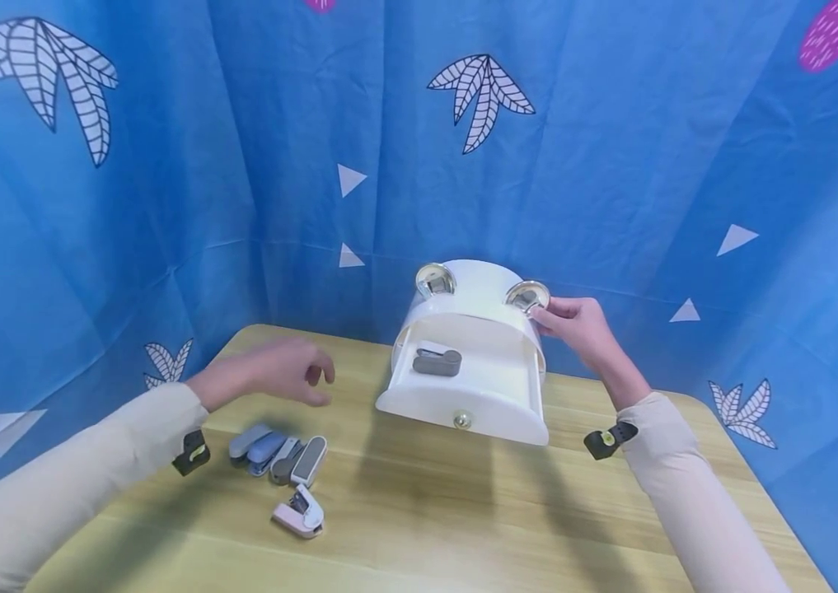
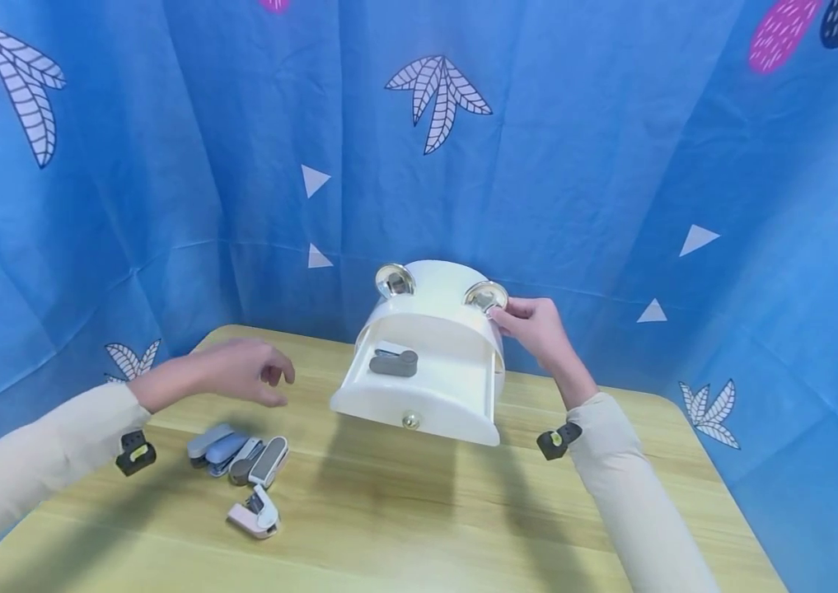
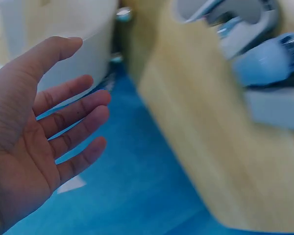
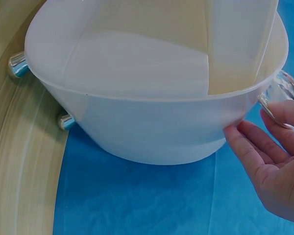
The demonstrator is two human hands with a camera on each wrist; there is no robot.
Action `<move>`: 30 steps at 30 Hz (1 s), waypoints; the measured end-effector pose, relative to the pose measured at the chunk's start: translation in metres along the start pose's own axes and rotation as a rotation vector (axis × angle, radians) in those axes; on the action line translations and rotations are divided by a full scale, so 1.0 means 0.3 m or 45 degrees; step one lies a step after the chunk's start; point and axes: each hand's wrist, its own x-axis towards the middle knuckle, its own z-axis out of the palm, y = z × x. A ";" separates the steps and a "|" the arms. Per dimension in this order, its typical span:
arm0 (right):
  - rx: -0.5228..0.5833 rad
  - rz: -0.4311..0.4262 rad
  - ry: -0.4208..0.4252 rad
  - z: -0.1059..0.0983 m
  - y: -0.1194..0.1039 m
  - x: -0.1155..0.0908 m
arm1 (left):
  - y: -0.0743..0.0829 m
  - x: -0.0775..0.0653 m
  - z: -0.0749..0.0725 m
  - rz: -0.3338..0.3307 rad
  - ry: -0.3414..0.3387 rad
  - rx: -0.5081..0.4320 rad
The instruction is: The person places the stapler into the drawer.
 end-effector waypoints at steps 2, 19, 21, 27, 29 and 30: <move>-0.001 -0.001 0.000 -0.001 0.002 0.000 | -0.002 0.002 0.039 0.013 -0.040 0.003; 0.009 -0.005 -0.006 0.003 0.005 0.005 | 0.006 -0.009 0.233 0.070 -0.132 -0.149; 0.017 -0.003 -0.007 0.006 0.005 0.007 | 0.008 -0.008 0.242 0.052 -0.137 -0.148; 0.011 0.000 0.005 0.000 0.011 0.005 | 0.016 0.002 0.258 0.031 -0.135 -0.127; 0.015 -0.001 0.006 -0.004 0.012 0.004 | 0.021 0.007 0.257 0.032 -0.136 -0.124; 0.018 -0.003 0.005 -0.006 0.012 0.004 | 0.022 0.010 0.255 0.027 -0.139 -0.120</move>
